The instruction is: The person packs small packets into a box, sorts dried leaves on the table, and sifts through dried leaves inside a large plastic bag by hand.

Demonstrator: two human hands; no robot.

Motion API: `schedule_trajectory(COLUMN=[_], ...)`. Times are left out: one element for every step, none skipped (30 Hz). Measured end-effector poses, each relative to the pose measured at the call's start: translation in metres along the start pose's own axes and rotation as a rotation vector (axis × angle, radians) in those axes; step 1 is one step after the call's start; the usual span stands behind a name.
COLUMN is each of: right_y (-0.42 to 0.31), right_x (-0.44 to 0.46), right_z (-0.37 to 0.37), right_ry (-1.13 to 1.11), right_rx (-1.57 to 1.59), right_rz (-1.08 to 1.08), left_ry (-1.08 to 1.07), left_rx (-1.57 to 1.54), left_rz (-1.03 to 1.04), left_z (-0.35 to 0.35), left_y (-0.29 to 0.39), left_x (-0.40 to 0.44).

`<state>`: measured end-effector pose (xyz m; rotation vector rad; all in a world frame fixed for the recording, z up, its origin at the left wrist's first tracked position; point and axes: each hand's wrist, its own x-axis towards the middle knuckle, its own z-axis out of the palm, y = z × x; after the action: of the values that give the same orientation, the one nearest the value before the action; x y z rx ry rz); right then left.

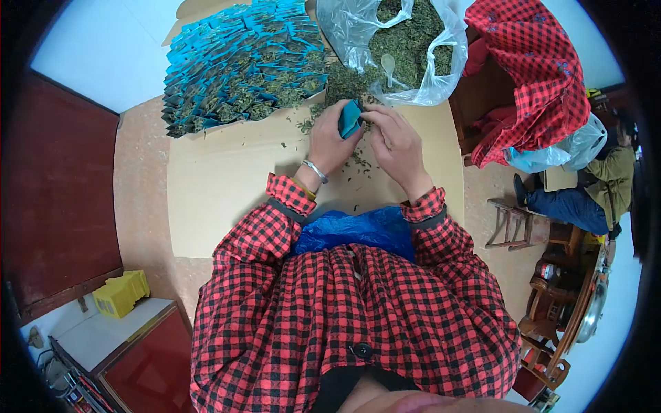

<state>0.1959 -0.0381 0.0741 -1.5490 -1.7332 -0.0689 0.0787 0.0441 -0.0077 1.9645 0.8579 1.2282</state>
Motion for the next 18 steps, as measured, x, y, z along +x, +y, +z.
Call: schedule_trajectory(right_y=[0.002, 0.003, 0.003, 0.004, 0.004, 0.004, 0.004, 0.004, 0.005, 0.005, 0.005, 0.003, 0.002, 0.001, 0.002, 0.004, 0.006, 0.009], right_x=[-0.001, -0.001, -0.001, -0.002, -0.003, -0.003, -0.003, -0.002, -0.001, 0.000, 0.002, 0.005, 0.006, 0.007, 0.007, 0.007, 0.006, 0.005], right_z=[0.001, 0.002, 0.002, 0.003, 0.003, 0.004, 0.005, 0.005, 0.005, 0.006, 0.008, 0.011, 0.015, 0.018, 0.020, 0.023, 0.026, 0.029], right_ry=[-0.010, -0.021, -0.025, -0.044, -0.063, -0.081, -0.084, -0.113, -0.144, -0.176, -0.184, -0.251, -0.318, -0.386, -0.393, -0.359, -0.325, -0.291], right_rx=[0.002, 0.006, 0.007, 0.001, -0.003, -0.007, -0.004, -0.018, -0.034, -0.050, -0.049, -0.079, -0.108, -0.137, -0.135, -0.074, -0.011, 0.053], right_rz=[-0.003, -0.008, -0.011, -0.011, -0.010, -0.009, -0.010, -0.010, -0.010, -0.008, -0.008, 0.014, 0.038, 0.060, 0.057, 0.020, -0.016, -0.050], left_ry=[-0.003, 0.000, 0.008, 0.016, 0.023, 0.025, 0.032, 0.040, 0.050, 0.053, 0.036, 0.015, -0.008, -0.010, 0.022, 0.057, 0.091, 0.096], left_rx=[-0.011, -0.011, -0.033, -0.054, -0.074, -0.072, -0.088, -0.105, -0.124, -0.125, -0.093, -0.061, -0.028, -0.029, -0.056, -0.082, -0.107, -0.104], left_rz=[-0.007, -0.009, -0.017, -0.026, -0.036, -0.041, -0.058, -0.074, -0.092, -0.098, -0.078, -0.059, -0.040, -0.048, -0.046, -0.042, -0.039, -0.045], left_z=[0.000, 0.000, 0.001, 0.001, 0.001, 0.001, 0.000, 0.000, 0.001, 0.002, 0.004, 0.005, 0.005, 0.006, 0.007, 0.007, 0.006, 0.005], left_y=[0.000, -0.001, -0.002, -0.003, -0.004, -0.005, -0.006, -0.007, -0.008, -0.009, -0.009, -0.008, -0.007, -0.007, -0.007, -0.008, -0.008, -0.008], left_x=[-0.001, -0.001, -0.001, -0.002, -0.003, -0.004, -0.005, -0.005, -0.005, -0.006, -0.006, -0.007, -0.009, -0.012, -0.012, -0.011, -0.011, -0.012])
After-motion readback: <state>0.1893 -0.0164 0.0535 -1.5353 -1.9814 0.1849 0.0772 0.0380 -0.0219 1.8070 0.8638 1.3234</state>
